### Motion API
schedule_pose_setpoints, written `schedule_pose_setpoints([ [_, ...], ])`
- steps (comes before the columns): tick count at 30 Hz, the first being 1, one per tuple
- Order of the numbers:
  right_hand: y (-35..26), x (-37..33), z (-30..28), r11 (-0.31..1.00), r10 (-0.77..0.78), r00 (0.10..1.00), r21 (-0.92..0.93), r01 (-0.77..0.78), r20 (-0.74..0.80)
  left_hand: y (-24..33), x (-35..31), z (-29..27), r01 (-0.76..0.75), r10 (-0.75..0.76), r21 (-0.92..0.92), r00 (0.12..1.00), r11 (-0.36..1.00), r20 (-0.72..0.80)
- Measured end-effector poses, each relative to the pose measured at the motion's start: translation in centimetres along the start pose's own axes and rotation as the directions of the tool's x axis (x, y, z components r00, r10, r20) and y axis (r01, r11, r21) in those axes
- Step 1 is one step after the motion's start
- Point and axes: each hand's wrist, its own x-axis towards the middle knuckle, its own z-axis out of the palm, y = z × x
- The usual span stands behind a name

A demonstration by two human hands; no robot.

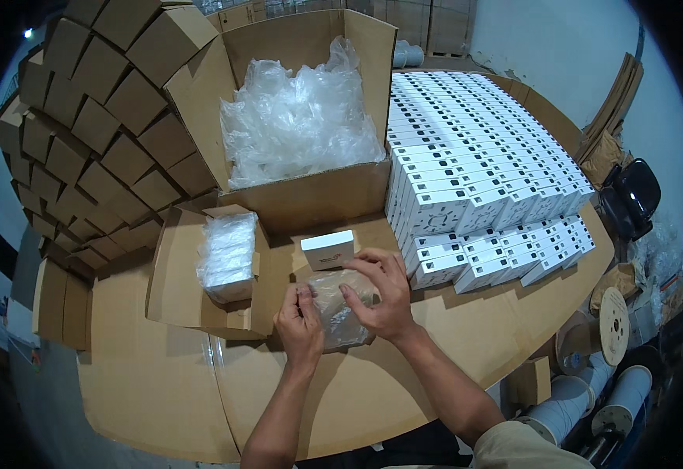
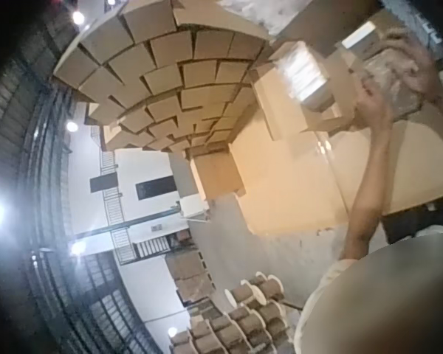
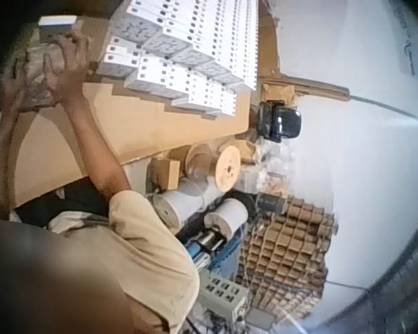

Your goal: Packing individual white product boxes into clear plastic bags and organizing them into stacks.

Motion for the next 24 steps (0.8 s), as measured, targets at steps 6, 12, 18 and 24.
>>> schedule_pose_setpoints([
  [6, 0.8, -0.8, 0.5, 1.0, 0.0, 0.997, -0.032, 0.002, 0.084, -0.4, -0.1, -0.2, -0.05, 0.049, 0.011, 0.998, 0.999, 0.044],
  [12, 0.9, -0.7, 0.4, 1.0, 0.016, 0.997, -0.017, -0.015, 0.078, 0.8, 0.1, -0.1, -0.064, 0.073, -0.107, 0.994, 0.992, 0.082],
  [18, 0.5, 0.4, -1.4, 0.997, -0.074, 0.984, -0.01, 0.077, 0.165, 1.0, 0.5, -0.3, 0.087, -0.077, -0.052, 0.982, 0.995, 0.173],
  [24, -0.6, 1.2, -1.7, 0.949, -0.231, 0.91, -0.125, 0.288, 0.346, -1.2, 0.2, 0.1, 0.024, -0.023, -0.005, 0.99, 1.0, 0.137],
])
